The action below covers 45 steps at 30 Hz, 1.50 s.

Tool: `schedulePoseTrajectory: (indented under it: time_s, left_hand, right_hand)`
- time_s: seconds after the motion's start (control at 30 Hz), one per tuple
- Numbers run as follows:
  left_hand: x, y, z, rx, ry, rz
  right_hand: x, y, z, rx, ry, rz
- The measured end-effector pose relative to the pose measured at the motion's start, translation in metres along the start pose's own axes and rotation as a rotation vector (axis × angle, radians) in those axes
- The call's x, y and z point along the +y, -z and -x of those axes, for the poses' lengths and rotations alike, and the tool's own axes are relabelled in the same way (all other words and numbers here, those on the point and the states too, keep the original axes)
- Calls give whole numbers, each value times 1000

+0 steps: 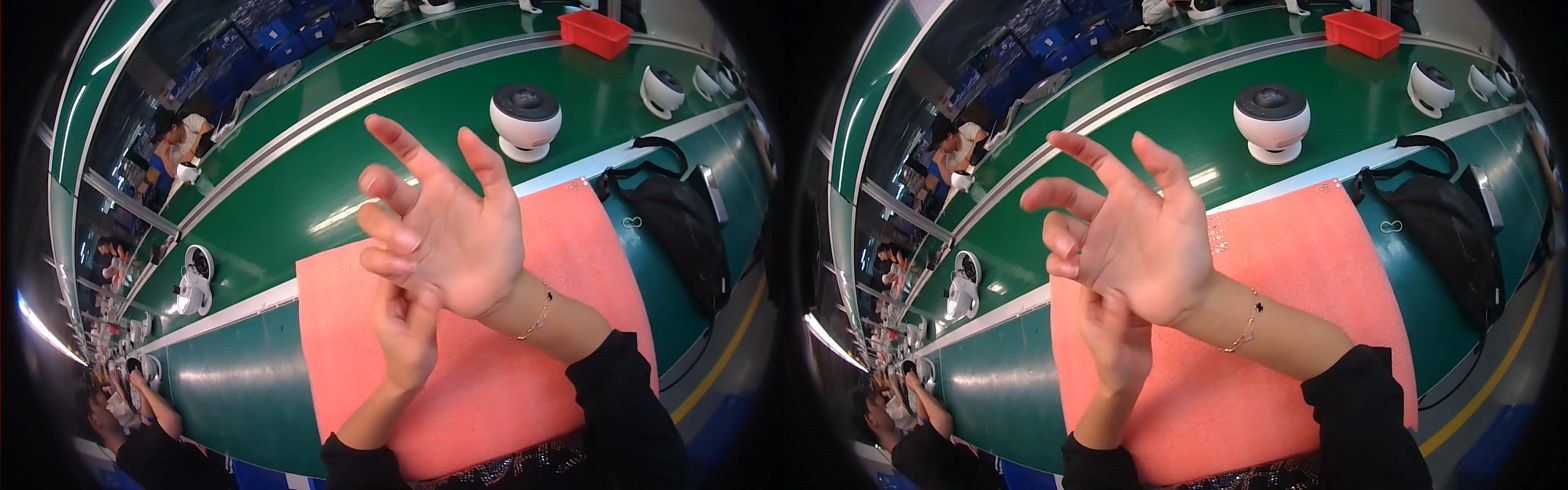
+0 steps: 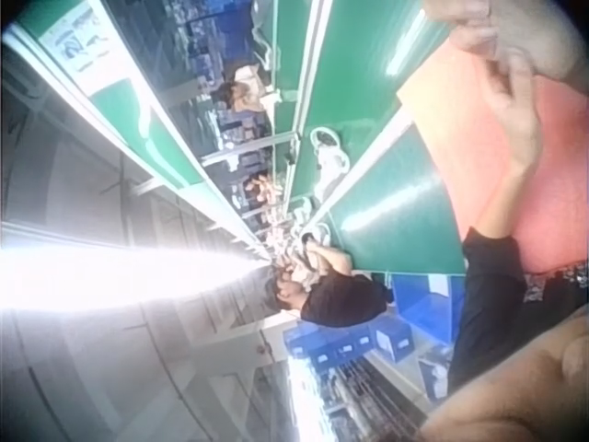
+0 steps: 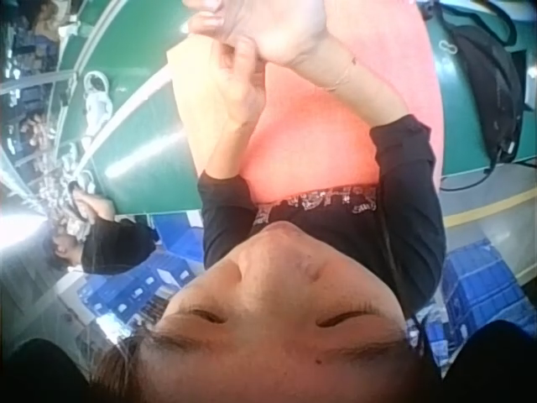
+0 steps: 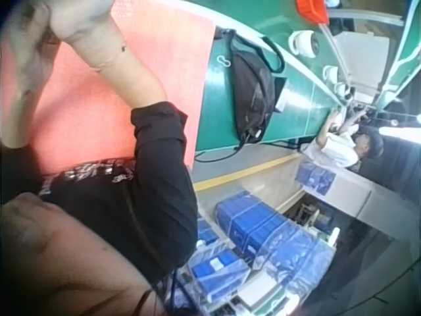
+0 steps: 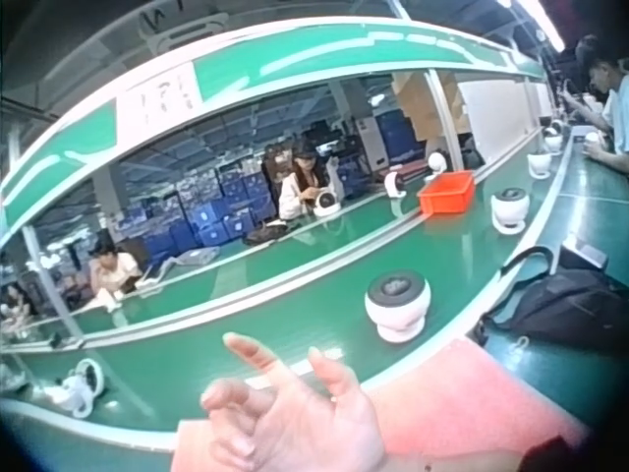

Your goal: Assembling the components of a dome security camera on a factory assembly line.

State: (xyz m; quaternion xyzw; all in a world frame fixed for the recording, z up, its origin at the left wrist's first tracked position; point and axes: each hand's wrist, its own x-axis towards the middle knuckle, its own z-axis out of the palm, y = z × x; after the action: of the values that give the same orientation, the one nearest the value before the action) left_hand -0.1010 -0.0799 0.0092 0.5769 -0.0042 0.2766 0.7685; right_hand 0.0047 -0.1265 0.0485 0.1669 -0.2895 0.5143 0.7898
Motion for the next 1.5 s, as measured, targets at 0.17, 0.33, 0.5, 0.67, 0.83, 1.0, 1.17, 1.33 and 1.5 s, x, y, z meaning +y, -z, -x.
schedulePoseTrajectory:
  time_s: [0.17,0.33,0.5,0.67,0.83,1.0,1.17,1.33,1.5]
  left_hand:
    - [19,14,-19,-69,173,813]
    - [21,13,-20,-287,285,1143]
    - [20,8,-20,-210,273,593]
    - [10,1,-22,78,201,510]
    - [-5,13,-23,235,242,459]
    - [-6,15,-26,241,261,284]
    - [-3,24,-26,179,208,360]
    - [-37,54,-37,189,136,92]
    - [-65,74,-23,436,115,35]
  right_hand:
    - [14,-14,-6,81,-43,496]
    - [14,-14,2,11,129,1599]
    - [29,11,7,-43,247,2189]
    - [53,41,9,-15,659,2421]
    - [51,51,10,81,255,2362]
    - [38,41,9,-12,54,2374]
    - [51,21,5,77,15,2205]
    - [63,92,13,295,-64,2050]
    - [69,144,28,241,-322,1795]
